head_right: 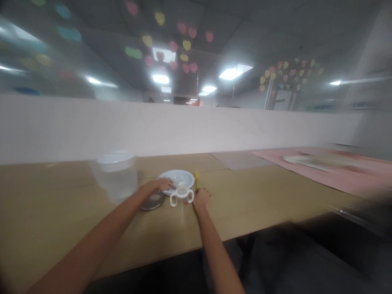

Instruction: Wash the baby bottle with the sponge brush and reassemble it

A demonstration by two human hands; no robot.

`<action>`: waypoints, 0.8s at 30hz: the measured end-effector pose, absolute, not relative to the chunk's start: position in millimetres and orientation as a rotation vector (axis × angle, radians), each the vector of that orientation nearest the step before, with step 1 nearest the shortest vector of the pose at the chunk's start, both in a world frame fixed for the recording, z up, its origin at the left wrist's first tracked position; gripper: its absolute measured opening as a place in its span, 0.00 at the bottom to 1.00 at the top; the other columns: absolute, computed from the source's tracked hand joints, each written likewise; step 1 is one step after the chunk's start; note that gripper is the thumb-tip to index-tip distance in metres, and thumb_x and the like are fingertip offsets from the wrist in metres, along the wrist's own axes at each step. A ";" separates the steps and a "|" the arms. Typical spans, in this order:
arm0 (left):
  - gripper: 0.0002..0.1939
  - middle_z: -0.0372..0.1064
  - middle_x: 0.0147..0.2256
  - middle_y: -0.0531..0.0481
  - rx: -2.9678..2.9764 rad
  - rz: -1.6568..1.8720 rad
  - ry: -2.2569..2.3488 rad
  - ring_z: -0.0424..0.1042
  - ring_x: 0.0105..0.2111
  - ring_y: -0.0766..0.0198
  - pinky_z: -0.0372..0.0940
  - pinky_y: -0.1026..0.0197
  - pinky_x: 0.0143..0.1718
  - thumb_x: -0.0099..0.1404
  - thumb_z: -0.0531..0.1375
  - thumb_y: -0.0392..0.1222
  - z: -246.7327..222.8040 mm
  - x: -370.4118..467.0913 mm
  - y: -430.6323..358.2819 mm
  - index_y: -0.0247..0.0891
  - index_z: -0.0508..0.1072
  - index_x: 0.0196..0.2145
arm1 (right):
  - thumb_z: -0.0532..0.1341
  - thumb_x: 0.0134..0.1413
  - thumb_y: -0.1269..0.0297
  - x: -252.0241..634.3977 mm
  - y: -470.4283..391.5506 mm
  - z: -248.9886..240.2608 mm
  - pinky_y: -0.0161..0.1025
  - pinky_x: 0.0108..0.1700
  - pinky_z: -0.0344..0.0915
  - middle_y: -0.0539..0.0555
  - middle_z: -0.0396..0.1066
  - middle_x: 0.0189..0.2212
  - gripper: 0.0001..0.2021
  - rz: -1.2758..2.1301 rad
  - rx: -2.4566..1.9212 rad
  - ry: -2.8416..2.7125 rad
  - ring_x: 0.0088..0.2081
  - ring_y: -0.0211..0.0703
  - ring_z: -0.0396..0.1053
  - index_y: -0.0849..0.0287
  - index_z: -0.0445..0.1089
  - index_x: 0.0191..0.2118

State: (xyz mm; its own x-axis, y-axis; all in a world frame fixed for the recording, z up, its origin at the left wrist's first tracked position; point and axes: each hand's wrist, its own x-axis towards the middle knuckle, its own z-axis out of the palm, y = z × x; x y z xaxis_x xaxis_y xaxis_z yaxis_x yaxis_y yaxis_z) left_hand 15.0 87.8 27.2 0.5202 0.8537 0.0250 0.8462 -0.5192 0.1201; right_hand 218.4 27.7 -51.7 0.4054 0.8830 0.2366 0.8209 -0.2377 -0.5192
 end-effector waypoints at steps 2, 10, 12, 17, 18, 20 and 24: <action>0.19 0.79 0.43 0.51 2.648 0.070 1.512 0.75 0.38 0.61 0.67 0.65 0.40 0.48 0.61 0.37 28.7 15.2 86.3 0.49 0.81 0.39 | 0.59 0.56 0.67 217.9 27.9 -51.2 0.44 0.48 0.59 0.63 0.76 0.42 0.11 0.151 -2.103 -1.437 0.47 0.54 0.72 0.58 0.80 0.39; 0.25 0.78 0.44 0.50 2.706 -0.009 1.529 0.74 0.44 0.57 0.67 0.63 0.46 0.46 0.62 0.31 39.6 21.6 79.5 0.50 0.81 0.42 | 0.57 0.57 0.71 219.4 31.5 -53.3 0.36 0.40 0.61 0.63 0.77 0.40 0.12 0.227 -2.024 -1.409 0.42 0.47 0.74 0.61 0.79 0.40; 0.26 0.78 0.45 0.49 2.737 0.000 1.499 0.74 0.46 0.56 0.66 0.62 0.48 0.45 0.64 0.31 40.2 26.6 79.1 0.50 0.81 0.42 | 0.58 0.57 0.72 220.5 31.8 -53.6 0.34 0.38 0.61 0.61 0.77 0.40 0.12 0.238 -1.992 -1.417 0.41 0.45 0.74 0.61 0.78 0.41; 0.21 0.78 0.45 0.46 2.743 0.046 1.475 0.73 0.48 0.53 0.65 0.60 0.50 0.48 0.65 0.33 35.8 40.3 79.0 0.46 0.81 0.42 | 0.60 0.54 0.73 220.3 32.4 -54.3 0.33 0.38 0.61 0.59 0.77 0.42 0.15 0.298 -1.875 -1.336 0.42 0.45 0.74 0.62 0.74 0.47; 0.21 0.78 0.45 0.46 2.730 0.058 1.482 0.73 0.48 0.53 0.65 0.60 0.50 0.49 0.65 0.34 35.0 42.9 79.5 0.46 0.81 0.42 | 0.59 0.54 0.73 219.7 32.4 -54.4 0.33 0.38 0.61 0.59 0.76 0.42 0.15 0.309 -1.862 -1.311 0.42 0.45 0.74 0.62 0.73 0.48; 0.21 0.78 0.45 0.47 2.690 0.083 1.505 0.74 0.46 0.55 0.66 0.61 0.48 0.51 0.65 0.35 34.0 47.8 81.0 0.45 0.80 0.45 | 0.57 0.54 0.74 218.8 32.2 -54.2 0.33 0.38 0.61 0.59 0.76 0.42 0.17 0.321 -1.846 -1.250 0.42 0.45 0.73 0.63 0.72 0.49; 0.20 0.78 0.44 0.49 2.606 0.136 1.536 0.76 0.41 0.58 0.67 0.64 0.41 0.52 0.64 0.35 32.2 58.8 83.2 0.45 0.80 0.45 | 0.54 0.53 0.75 219.9 32.8 -54.6 0.33 0.40 0.61 0.58 0.76 0.42 0.20 0.321 -1.810 -1.100 0.43 0.45 0.73 0.63 0.68 0.53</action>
State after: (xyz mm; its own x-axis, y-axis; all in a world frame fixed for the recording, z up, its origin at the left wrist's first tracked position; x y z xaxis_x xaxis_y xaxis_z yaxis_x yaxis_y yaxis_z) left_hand 58.8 83.2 32.2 0.4828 0.8755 0.0195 0.8654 -0.4803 0.1428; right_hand 219.9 32.8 -54.6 0.5589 0.7947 0.2368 0.5425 -0.1344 -0.8293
